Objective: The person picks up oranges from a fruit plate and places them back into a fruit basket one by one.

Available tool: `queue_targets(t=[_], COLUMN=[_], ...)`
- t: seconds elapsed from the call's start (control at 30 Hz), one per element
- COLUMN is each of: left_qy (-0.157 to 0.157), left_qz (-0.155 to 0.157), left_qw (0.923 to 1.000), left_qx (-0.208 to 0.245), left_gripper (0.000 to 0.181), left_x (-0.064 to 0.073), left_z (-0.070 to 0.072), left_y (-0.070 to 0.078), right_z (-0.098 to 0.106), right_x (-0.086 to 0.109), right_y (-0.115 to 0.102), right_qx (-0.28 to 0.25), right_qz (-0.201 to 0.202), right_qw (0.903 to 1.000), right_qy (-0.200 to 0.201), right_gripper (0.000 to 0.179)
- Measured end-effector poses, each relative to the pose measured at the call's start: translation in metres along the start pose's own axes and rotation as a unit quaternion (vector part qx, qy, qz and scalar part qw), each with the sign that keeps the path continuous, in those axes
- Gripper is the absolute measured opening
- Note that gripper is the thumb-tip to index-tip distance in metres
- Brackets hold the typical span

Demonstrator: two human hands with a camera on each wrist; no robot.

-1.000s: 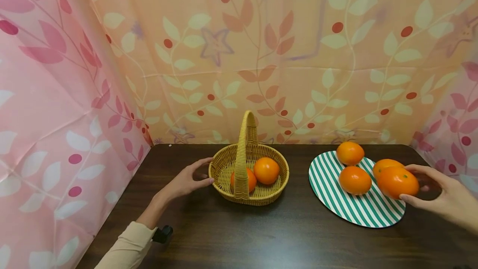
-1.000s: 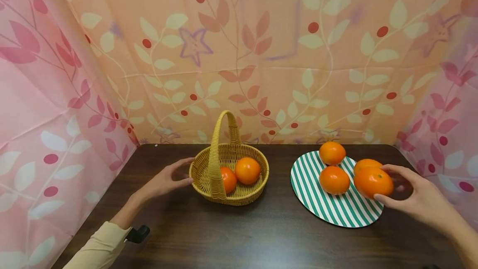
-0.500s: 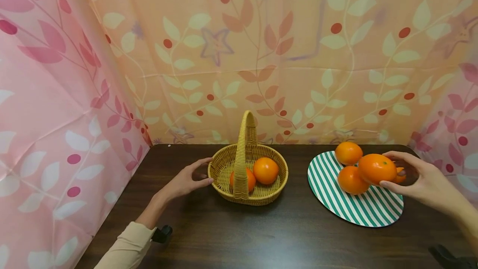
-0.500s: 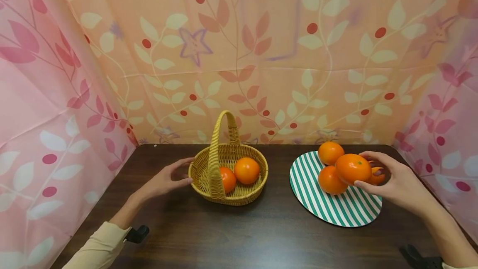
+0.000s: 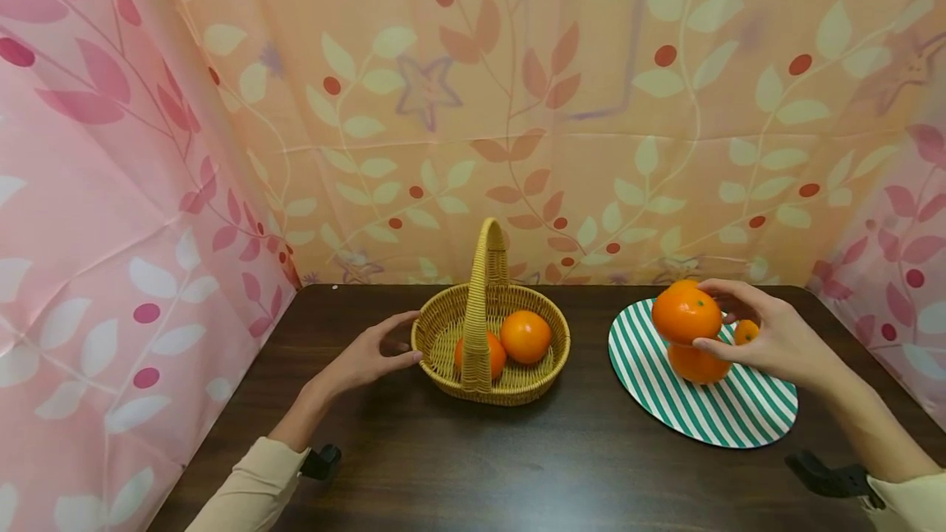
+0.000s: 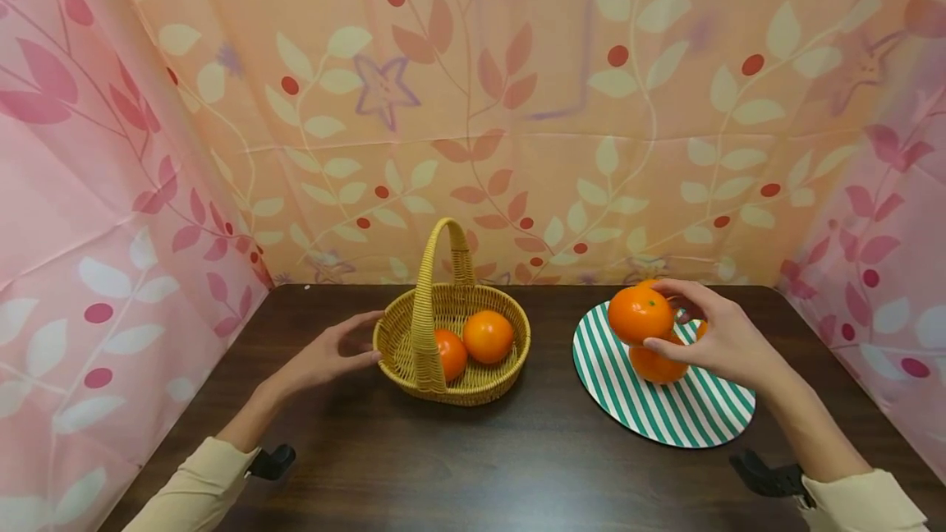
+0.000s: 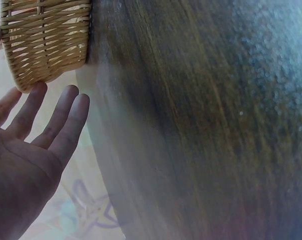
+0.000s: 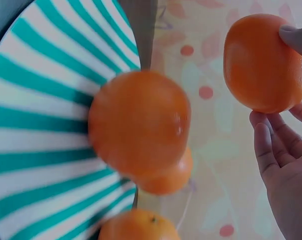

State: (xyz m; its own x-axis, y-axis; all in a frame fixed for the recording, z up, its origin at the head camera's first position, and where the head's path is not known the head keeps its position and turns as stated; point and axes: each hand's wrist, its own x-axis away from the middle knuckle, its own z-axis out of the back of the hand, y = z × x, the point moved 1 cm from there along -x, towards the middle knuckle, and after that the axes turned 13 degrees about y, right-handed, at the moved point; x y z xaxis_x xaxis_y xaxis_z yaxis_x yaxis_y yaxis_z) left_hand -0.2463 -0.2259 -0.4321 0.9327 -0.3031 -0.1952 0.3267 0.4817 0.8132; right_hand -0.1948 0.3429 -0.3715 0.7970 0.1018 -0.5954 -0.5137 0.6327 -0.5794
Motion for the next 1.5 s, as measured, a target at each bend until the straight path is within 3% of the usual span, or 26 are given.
queue_targets(t=[0.43, 0.77, 1.17, 1.5], left_qy=[-0.002, -0.002, -0.004, -0.001], left_qz=[0.000, 0.003, 0.004, 0.001], left_qw=[1.0000, 1.0000, 1.0000, 1.0000], left_qx=[-0.001, 0.000, -0.002, -0.007], left_gripper=[0.070, 0.070, 0.070, 0.070], left_x=[0.001, 0.001, 0.000, 0.001], left_z=[0.000, 0.000, 0.000, 0.000], left_y=[0.001, 0.000, 0.001, 0.001], right_z=[-0.043, -0.078, -0.113, -0.147], right_x=[-0.017, -0.028, -0.035, -0.034], right_y=[-0.017, -0.025, -0.042, -0.056], right_qx=[-0.055, -0.086, -0.136, -0.163], right_qz=[0.002, 0.057, 0.022, 0.053], right_qw=[0.9975, 0.9933, 0.9868, 0.9786], right_qy=[-0.044, -0.051, -0.085, -0.113], right_gripper=[0.068, 0.070, 0.064, 0.065])
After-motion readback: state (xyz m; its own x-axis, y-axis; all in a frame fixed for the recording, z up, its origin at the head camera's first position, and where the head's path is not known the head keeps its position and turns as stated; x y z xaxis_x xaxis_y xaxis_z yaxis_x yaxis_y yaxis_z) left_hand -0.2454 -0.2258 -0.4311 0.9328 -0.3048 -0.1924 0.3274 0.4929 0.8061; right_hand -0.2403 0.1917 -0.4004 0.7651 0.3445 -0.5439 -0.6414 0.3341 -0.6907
